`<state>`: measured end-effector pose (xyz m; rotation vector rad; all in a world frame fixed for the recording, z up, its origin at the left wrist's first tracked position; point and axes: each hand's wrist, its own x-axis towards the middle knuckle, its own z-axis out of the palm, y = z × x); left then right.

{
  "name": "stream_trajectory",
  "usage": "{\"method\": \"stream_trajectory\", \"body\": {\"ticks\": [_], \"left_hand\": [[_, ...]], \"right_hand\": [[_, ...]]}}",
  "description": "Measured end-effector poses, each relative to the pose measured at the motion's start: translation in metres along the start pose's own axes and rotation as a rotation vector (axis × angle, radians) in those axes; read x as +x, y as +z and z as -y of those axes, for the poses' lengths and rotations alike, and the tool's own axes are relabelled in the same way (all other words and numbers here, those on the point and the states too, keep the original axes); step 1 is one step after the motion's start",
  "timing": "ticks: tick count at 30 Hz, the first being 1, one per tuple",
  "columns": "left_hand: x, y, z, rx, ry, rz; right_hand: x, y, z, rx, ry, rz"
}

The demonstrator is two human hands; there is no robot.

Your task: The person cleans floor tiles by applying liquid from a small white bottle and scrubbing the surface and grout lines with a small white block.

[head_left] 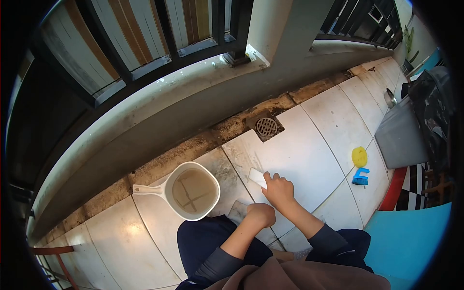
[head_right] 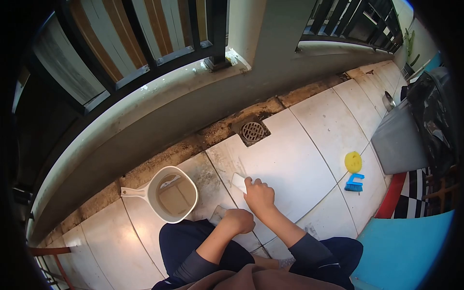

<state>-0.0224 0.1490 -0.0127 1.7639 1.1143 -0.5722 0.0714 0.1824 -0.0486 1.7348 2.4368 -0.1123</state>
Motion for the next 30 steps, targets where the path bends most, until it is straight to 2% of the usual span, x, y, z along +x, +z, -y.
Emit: {"method": "stream_trajectory", "body": {"ticks": [9, 12, 16, 20, 30], "left_hand": [[0.014, 0.004, 0.004, 0.052, -0.001, 0.030], [0.008, 0.001, 0.007, 0.039, -0.006, -0.004], [0.002, -0.001, 0.005, 0.017, -0.006, -0.009], [-0.001, -0.007, -0.002, 0.015, 0.005, -0.003], [0.005, -0.005, 0.003, 0.032, 0.000, -0.009]], "right_hand": [[0.115, 0.000, 0.001, 0.050, 0.055, -0.105], [0.094, -0.006, -0.007, 0.058, 0.017, -0.068], [0.022, -0.010, -0.020, -0.033, -0.003, 0.035], [-0.005, -0.005, -0.023, -0.058, 0.010, 0.022], [0.129, -0.005, 0.015, 0.083, 0.088, -0.084]]}}
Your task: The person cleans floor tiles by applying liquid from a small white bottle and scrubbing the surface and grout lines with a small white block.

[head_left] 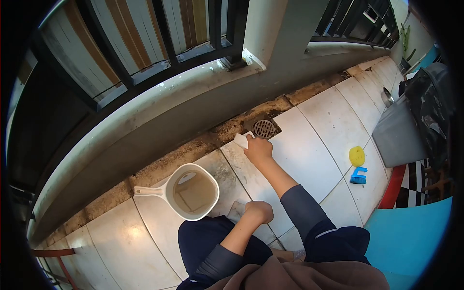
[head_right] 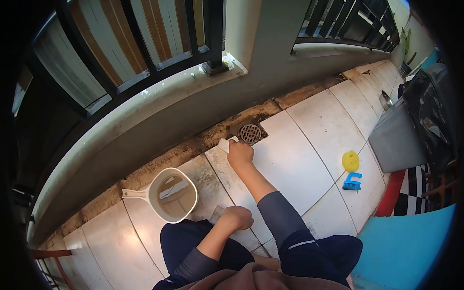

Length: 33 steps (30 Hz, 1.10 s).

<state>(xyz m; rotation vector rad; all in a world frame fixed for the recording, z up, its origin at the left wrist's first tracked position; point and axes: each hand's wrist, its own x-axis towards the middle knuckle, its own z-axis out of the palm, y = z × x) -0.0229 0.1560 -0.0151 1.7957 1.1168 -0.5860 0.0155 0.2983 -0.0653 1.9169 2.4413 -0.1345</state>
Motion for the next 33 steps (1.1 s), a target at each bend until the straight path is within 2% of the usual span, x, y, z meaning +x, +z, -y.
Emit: {"method": "stream_trajectory", "body": {"ticks": [3, 8, 11, 15, 20, 24, 30, 33], "left_hand": [[0.001, 0.002, 0.002, -0.007, -0.004, -0.027], [-0.001, 0.003, 0.001, -0.021, -0.003, -0.028], [-0.003, 0.002, -0.004, -0.025, -0.008, -0.046], [-0.002, 0.001, -0.006, -0.017, -0.008, -0.032], [-0.002, 0.002, 0.000, 0.004, -0.019, -0.019], [-0.002, 0.002, 0.003, -0.007, -0.022, -0.022], [0.000, 0.004, -0.001, -0.026, -0.034, -0.023], [0.000, 0.005, -0.003, -0.032, -0.052, -0.012]], "right_hand": [[-0.014, -0.005, -0.004, 0.007, -0.009, 0.040], [-0.104, -0.015, -0.029, -0.077, -0.023, 0.147], [-0.135, -0.008, -0.036, -0.085, -0.003, 0.108], [-0.102, -0.007, -0.026, -0.077, -0.046, 0.049], [-0.009, -0.006, 0.001, 0.000, -0.049, 0.005], [0.011, -0.007, 0.005, 0.006, -0.051, 0.059], [-0.095, -0.010, -0.015, -0.070, -0.110, 0.137], [-0.120, -0.010, -0.016, -0.089, -0.107, 0.131]]}}
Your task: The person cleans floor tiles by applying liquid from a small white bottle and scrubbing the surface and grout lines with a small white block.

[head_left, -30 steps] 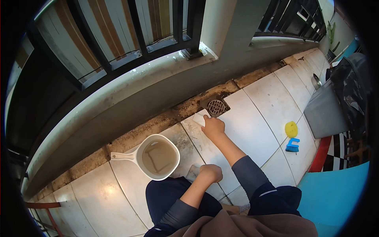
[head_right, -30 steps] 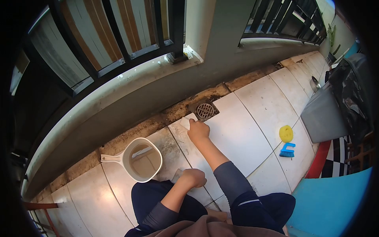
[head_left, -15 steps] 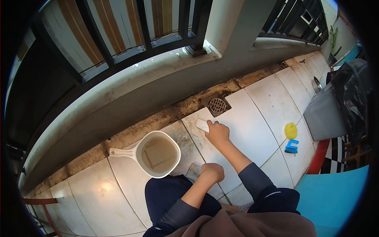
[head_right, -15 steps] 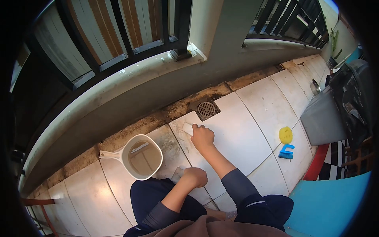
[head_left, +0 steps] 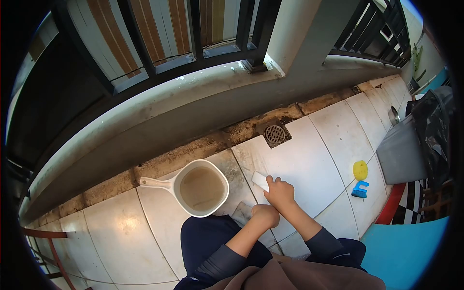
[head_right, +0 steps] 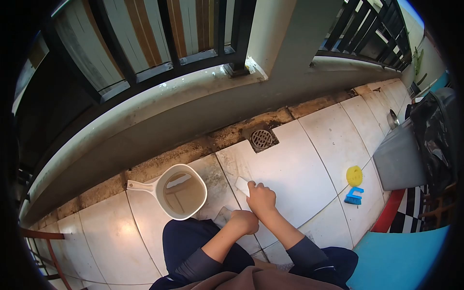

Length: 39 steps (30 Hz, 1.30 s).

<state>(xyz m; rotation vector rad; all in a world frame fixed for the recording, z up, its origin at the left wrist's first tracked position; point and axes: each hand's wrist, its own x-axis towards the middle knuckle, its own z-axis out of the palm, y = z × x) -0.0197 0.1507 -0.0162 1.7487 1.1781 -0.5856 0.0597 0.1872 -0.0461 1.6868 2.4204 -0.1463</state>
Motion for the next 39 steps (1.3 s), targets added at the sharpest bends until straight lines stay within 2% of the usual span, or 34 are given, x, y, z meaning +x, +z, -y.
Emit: {"method": "stream_trajectory", "body": {"ticks": [8, 11, 20, 27, 30, 33, 39], "left_hand": [[0.010, 0.005, 0.005, 0.013, -0.043, -0.004], [0.002, -0.003, 0.008, 0.012, -0.050, 0.031], [-0.013, -0.005, 0.005, -0.021, -0.014, -0.064], [-0.007, -0.002, 0.006, 0.016, -0.015, -0.036], [-0.004, -0.003, 0.009, 0.020, -0.014, -0.021], [-0.002, -0.002, 0.011, 0.014, -0.013, -0.034], [-0.015, -0.006, 0.008, -0.004, -0.015, -0.063]], "right_hand": [[0.111, -0.007, 0.027, 0.039, -0.025, -0.146], [0.127, -0.011, 0.031, 0.041, -0.047, -0.127], [0.028, -0.008, 0.013, -0.056, -0.106, -0.059], [0.113, -0.004, 0.037, -0.059, -0.068, -0.112], [0.138, -0.010, 0.043, -0.025, -0.088, -0.065], [0.126, -0.003, 0.040, -0.005, -0.099, -0.103], [0.045, -0.006, 0.021, -0.102, -0.099, -0.007]]}}
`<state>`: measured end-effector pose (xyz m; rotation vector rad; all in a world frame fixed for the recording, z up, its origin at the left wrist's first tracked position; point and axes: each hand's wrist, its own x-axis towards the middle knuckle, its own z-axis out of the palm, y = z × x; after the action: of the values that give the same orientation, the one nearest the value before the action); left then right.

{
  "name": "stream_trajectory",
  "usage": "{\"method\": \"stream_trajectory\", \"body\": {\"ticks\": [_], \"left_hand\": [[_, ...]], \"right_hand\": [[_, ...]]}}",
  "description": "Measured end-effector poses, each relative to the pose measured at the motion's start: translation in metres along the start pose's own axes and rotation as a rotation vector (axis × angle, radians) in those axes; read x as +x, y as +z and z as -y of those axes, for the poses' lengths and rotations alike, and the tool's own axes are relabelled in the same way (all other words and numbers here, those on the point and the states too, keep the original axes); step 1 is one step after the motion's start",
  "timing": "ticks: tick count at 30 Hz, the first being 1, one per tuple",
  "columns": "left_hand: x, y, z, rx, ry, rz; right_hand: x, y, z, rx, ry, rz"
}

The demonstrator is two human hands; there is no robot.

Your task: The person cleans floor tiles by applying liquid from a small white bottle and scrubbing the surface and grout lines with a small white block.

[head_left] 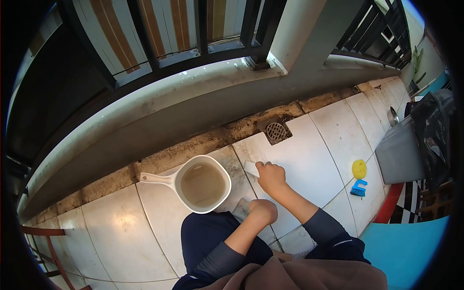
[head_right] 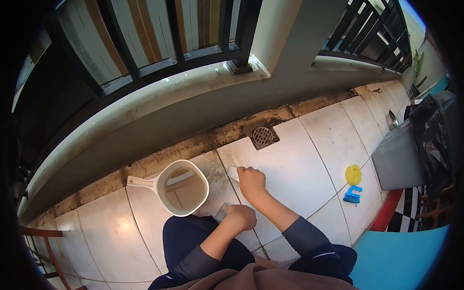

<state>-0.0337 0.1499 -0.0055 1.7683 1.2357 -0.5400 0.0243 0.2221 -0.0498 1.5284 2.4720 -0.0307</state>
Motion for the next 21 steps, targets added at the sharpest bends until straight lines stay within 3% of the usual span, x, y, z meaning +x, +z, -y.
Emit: {"method": "stream_trajectory", "body": {"ticks": [12, 21], "left_hand": [[0.010, 0.004, 0.000, 0.010, 0.019, 0.026], [0.002, 0.001, -0.002, 0.008, -0.032, 0.007]], "right_hand": [[0.085, 0.004, 0.009, 0.072, 0.032, -0.119], [-0.011, 0.008, 0.000, 0.061, 0.059, 0.007]]}}
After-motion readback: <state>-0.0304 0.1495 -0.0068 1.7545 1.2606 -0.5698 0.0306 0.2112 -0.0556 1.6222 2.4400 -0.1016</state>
